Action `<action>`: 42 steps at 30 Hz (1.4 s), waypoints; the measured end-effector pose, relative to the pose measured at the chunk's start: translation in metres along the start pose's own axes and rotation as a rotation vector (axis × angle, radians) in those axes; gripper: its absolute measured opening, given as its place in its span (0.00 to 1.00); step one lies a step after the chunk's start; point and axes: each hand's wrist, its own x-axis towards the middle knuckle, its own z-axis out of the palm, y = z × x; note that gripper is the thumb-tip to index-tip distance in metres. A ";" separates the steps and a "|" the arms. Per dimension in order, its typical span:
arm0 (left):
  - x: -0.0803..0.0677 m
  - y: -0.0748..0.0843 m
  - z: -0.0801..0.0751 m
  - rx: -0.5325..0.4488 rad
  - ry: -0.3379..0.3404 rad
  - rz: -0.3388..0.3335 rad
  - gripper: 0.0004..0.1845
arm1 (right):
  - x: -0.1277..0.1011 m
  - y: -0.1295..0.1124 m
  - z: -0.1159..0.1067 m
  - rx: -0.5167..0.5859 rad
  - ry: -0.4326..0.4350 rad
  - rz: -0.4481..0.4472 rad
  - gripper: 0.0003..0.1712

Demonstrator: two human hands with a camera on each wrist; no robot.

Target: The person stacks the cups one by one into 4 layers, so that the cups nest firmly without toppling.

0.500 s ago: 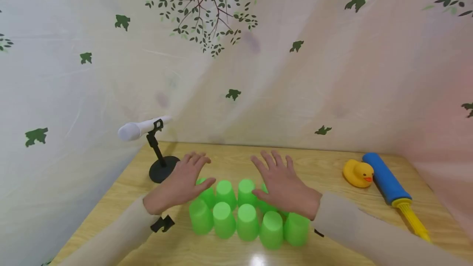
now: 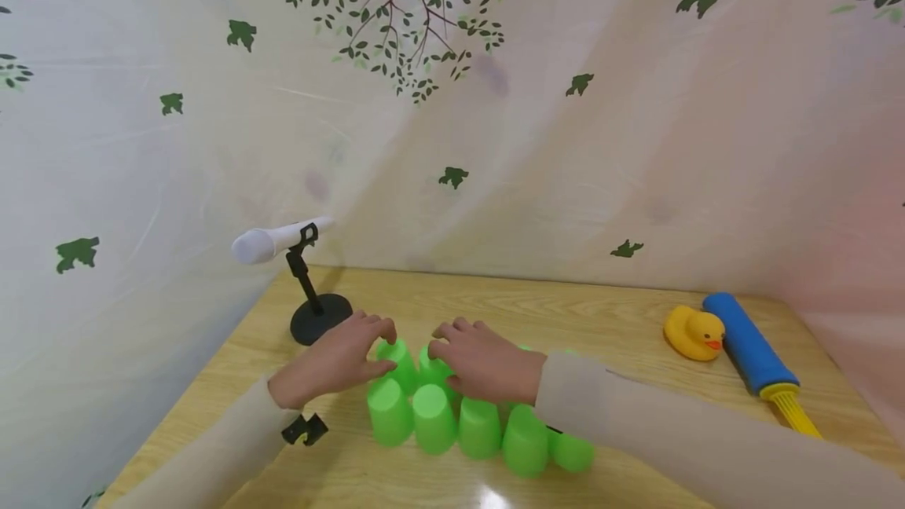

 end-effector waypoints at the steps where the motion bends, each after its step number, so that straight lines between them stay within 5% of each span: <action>1: 0.000 -0.001 0.001 -0.006 -0.002 0.003 0.14 | 0.002 -0.001 0.001 -0.007 0.000 0.003 0.19; 12: 0.001 -0.006 0.009 -0.024 -0.010 0.017 0.13 | 0.016 0.001 0.008 -0.013 -0.002 0.059 0.15; 22: 0.011 -0.011 0.007 -0.036 0.085 0.010 0.12 | 0.018 0.013 0.000 0.038 0.053 0.091 0.13; 32: 0.047 -0.027 0.005 -0.109 0.247 0.008 0.11 | 0.027 0.058 -0.019 0.174 0.220 0.182 0.13; 42: 0.090 -0.042 0.025 -0.101 0.268 0.003 0.12 | 0.035 0.107 -0.004 0.215 0.154 0.223 0.13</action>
